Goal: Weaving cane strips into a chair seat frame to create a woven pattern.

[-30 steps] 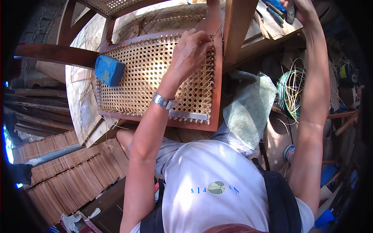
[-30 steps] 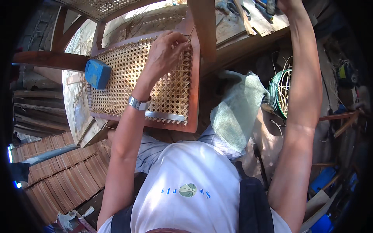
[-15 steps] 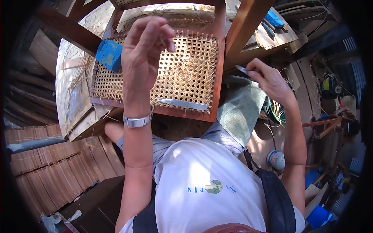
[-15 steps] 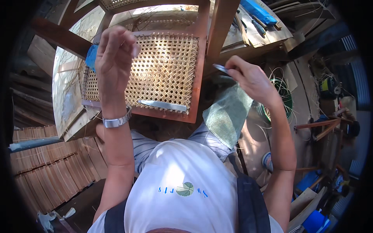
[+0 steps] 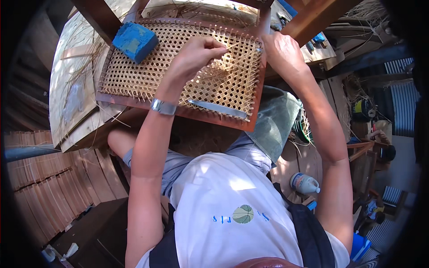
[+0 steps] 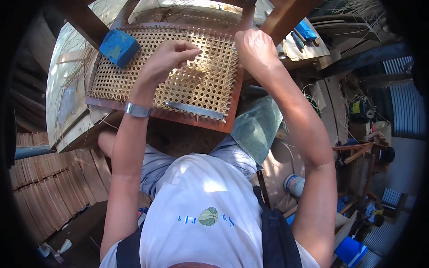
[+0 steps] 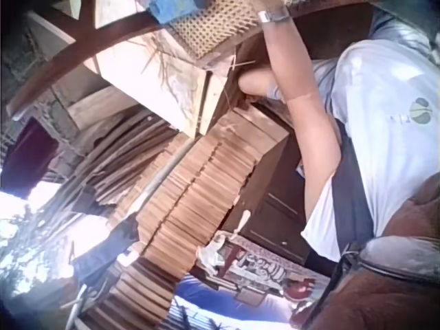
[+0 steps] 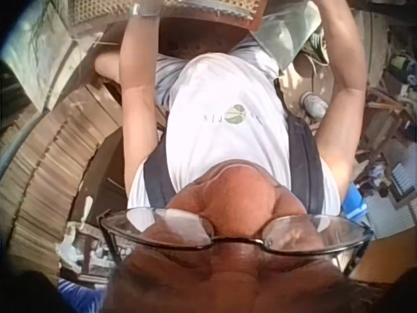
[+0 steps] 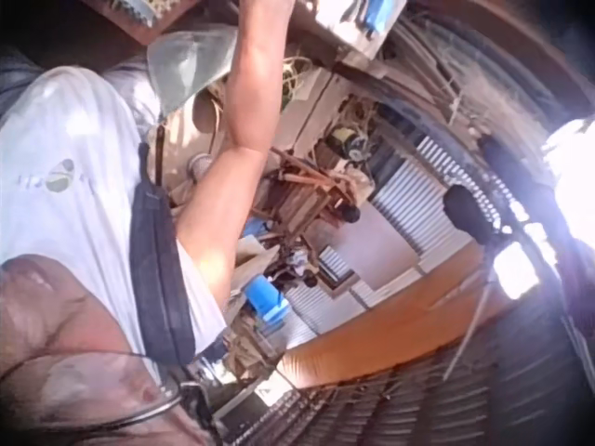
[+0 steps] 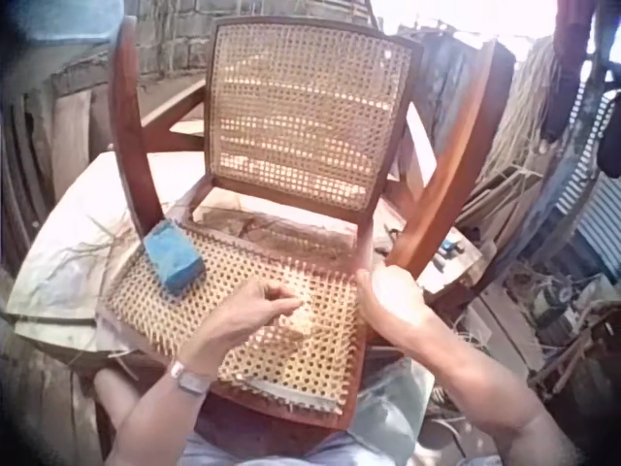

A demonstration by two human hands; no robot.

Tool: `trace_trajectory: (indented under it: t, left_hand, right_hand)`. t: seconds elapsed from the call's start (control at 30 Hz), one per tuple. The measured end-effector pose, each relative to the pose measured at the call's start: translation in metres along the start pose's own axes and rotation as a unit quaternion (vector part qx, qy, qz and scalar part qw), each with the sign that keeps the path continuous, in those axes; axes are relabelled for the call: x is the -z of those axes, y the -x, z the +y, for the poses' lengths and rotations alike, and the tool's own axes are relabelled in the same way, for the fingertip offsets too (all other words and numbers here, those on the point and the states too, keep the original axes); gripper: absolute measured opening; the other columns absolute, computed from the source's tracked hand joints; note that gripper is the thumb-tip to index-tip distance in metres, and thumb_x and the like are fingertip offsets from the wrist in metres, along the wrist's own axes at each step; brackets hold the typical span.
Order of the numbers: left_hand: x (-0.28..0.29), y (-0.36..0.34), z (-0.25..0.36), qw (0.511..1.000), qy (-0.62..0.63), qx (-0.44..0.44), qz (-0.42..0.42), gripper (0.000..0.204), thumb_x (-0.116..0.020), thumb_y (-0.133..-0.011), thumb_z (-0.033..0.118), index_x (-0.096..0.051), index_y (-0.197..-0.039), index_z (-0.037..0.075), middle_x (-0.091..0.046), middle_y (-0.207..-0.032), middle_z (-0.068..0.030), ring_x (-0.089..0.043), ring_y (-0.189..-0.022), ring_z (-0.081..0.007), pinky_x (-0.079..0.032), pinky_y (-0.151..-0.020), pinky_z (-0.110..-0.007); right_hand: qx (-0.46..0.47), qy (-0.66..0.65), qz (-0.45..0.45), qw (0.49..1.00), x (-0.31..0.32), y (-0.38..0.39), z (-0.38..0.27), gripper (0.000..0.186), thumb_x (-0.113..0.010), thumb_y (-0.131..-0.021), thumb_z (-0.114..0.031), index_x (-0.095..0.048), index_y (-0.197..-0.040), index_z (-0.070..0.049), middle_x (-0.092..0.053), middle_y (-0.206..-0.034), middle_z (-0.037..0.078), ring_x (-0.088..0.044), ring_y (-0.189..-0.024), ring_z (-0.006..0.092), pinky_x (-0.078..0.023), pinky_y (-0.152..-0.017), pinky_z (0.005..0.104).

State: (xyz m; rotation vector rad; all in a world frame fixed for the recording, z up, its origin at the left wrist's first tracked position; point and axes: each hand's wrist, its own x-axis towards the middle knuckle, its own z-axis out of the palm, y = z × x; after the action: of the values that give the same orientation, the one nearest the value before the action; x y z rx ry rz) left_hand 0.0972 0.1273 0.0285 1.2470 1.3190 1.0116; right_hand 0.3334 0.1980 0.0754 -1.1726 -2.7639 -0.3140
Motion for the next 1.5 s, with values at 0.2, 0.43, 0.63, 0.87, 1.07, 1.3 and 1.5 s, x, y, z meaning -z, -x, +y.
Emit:
trace_trajectory:
  t: [0.2, 0.43, 0.63, 0.87, 1.07, 1.3, 1.5]
  left_hand:
    - [-0.017, -0.040, 0.003, 0.986, -0.163, 0.015, 0.034, 0.022, -0.077, -0.088, 0.024, -0.075, -0.086, 0.003, -0.070, -0.075, -0.0045, -0.064, -0.067, -0.0122, -0.051, -0.063, -0.030]
    - [-0.042, -0.063, -0.015, 0.967, -0.216, -0.070, 0.115, 0.020, -0.075, -0.089, 0.024, -0.077, -0.088, 0.005, -0.075, -0.078, -0.0109, -0.072, -0.073, -0.0194, -0.058, -0.071, -0.034]
    - [0.034, -0.032, 0.018, 0.956, -0.259, -0.001, 0.136, 0.022, -0.074, -0.091, 0.027, -0.077, -0.097, 0.006, -0.068, -0.072, -0.0031, -0.053, -0.058, -0.0095, -0.042, -0.057, -0.025]
    - [0.052, -0.014, -0.009, 0.973, -0.172, -0.082, 0.132, 0.024, -0.075, -0.088, 0.028, -0.076, -0.090, 0.003, -0.064, -0.069, 0.0003, -0.053, -0.062, -0.0059, -0.040, -0.057, -0.025]
    - [-0.007, -0.047, -0.018, 0.939, -0.269, -0.144, 0.155, 0.025, -0.074, -0.088, 0.028, -0.077, -0.090, 0.004, -0.070, -0.073, -0.0046, -0.065, -0.063, -0.0131, -0.054, -0.065, -0.030]
    - [-0.049, -0.080, -0.020, 0.951, -0.292, -0.045, 0.093, 0.023, -0.074, -0.084, 0.030, -0.080, -0.096, 0.011, -0.076, -0.087, -0.0147, -0.074, -0.086, -0.0230, -0.057, -0.077, -0.036]
    - [-0.053, -0.078, -0.018, 0.954, -0.261, -0.056, 0.134, 0.026, -0.073, -0.075, 0.029, -0.079, -0.086, 0.007, -0.073, -0.082, -0.0185, -0.072, -0.079, -0.0291, -0.056, -0.075, -0.039]
  right_hand:
    - [-0.016, 0.113, -0.068, 0.991, -0.010, -0.026, -0.008, 0.011, -0.063, -0.080, -0.007, -0.071, -0.077, 0.000, -0.071, -0.075, 0.018, -0.074, -0.079, 0.0348, -0.061, -0.070, 0.0422]
    - [0.010, 0.148, -0.086, 0.985, 0.021, -0.029, -0.010, 0.013, -0.061, -0.083, -0.007, -0.070, -0.085, 0.002, -0.070, -0.083, 0.023, -0.072, -0.081, 0.0368, -0.059, -0.072, 0.0443]
    - [-0.035, 0.106, -0.088, 0.990, 0.058, -0.019, -0.009, 0.014, -0.059, -0.086, -0.009, -0.070, -0.090, -0.001, -0.069, -0.084, 0.023, -0.069, -0.084, 0.0422, -0.055, -0.078, 0.0504]
    - [0.013, 0.132, -0.100, 0.986, -0.004, -0.033, 0.006, 0.010, -0.060, -0.083, -0.009, -0.064, -0.088, -0.001, -0.067, -0.089, 0.019, -0.068, -0.092, 0.0375, -0.055, -0.081, 0.0458]
    - [-0.015, 0.096, -0.155, 0.983, -0.011, -0.044, 0.011, 0.016, -0.064, -0.081, -0.013, -0.065, -0.088, 0.001, -0.068, -0.085, 0.023, -0.068, -0.089, 0.0404, -0.054, -0.081, 0.0495]
    - [-0.025, 0.072, -0.146, 0.986, -0.009, -0.047, 0.011, 0.018, -0.064, -0.079, -0.013, -0.067, -0.085, 0.004, -0.067, -0.085, 0.027, -0.066, -0.089, 0.0445, -0.053, -0.080, 0.0519]
    - [-0.083, 0.062, -0.211, 0.972, 0.003, -0.051, -0.002, 0.023, -0.062, -0.081, -0.004, -0.071, -0.100, 0.004, -0.070, -0.103, 0.026, -0.068, -0.104, 0.0403, -0.056, -0.086, 0.0506]
